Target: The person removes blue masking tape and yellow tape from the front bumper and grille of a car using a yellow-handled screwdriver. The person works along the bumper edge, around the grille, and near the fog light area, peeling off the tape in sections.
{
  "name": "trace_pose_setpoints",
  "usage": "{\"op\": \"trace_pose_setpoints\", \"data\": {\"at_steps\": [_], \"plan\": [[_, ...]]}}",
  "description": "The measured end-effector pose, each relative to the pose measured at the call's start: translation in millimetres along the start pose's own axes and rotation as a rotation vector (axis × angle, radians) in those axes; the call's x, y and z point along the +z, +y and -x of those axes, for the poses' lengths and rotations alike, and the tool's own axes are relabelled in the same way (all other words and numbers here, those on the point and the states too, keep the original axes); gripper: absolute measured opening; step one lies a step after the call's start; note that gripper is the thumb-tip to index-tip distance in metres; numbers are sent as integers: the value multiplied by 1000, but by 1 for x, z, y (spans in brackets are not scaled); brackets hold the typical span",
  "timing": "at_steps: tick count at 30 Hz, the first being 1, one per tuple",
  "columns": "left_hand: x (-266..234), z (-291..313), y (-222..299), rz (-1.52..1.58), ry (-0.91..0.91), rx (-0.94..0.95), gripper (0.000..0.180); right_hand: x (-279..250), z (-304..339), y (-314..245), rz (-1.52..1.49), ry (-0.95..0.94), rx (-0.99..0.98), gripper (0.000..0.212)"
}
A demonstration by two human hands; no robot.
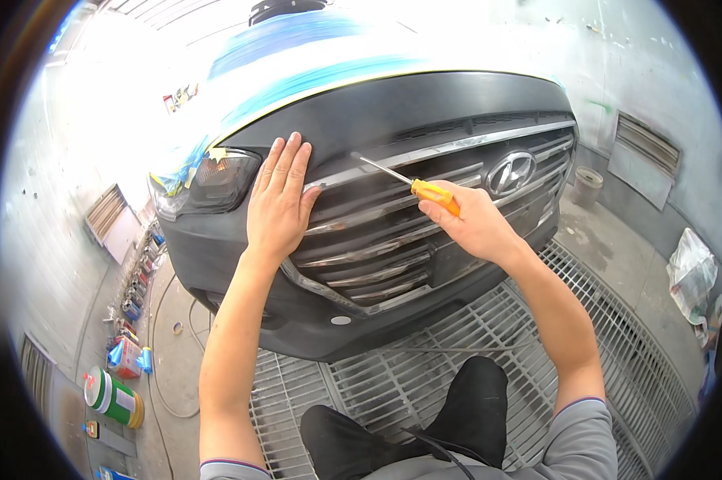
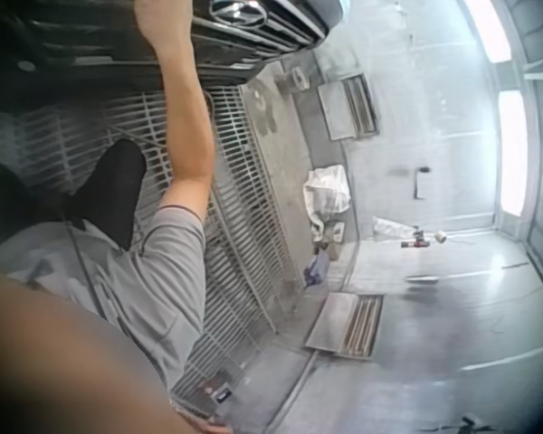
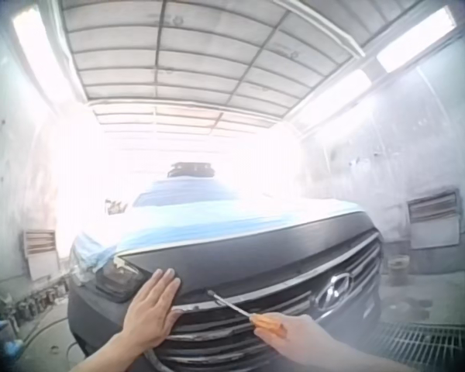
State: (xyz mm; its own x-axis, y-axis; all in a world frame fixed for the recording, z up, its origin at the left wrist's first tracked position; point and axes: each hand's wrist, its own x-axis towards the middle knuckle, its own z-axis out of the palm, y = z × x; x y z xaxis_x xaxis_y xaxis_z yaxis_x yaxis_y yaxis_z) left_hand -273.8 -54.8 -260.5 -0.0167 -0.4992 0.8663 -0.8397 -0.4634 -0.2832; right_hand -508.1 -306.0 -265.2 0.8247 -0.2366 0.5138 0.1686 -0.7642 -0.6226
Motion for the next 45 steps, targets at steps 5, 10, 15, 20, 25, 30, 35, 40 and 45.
{"op": "trace_pose_setpoints", "data": {"at_steps": [5,10,15,20,25,30,35,40,45], "plan": [[1,0,1,2,8,0,63,8,2,6,-9,59,-50,44],[-1,0,-1,0,11,-2,61,20,0,7,-17,79,-65,43],[5,0,-1,1,25,4,60,51,9,34,-29,248,-147,42],[8,2,-3,-6,13,12,60,80,10,42,-171,291,-107,43],[10,1,-4,-6,43,40,58,103,8,45,-275,316,-123,45],[12,1,-1,-26,20,32,58,113,9,48,-349,303,-105,44],[15,3,-4,-32,15,32,58,112,9,51,-369,273,-144,44],[16,2,-4,-36,8,26,58,102,5,50,-418,253,-105,48],[14,2,-2,-47,-13,1,58,101,-1,47,-430,217,-82,49]]}}
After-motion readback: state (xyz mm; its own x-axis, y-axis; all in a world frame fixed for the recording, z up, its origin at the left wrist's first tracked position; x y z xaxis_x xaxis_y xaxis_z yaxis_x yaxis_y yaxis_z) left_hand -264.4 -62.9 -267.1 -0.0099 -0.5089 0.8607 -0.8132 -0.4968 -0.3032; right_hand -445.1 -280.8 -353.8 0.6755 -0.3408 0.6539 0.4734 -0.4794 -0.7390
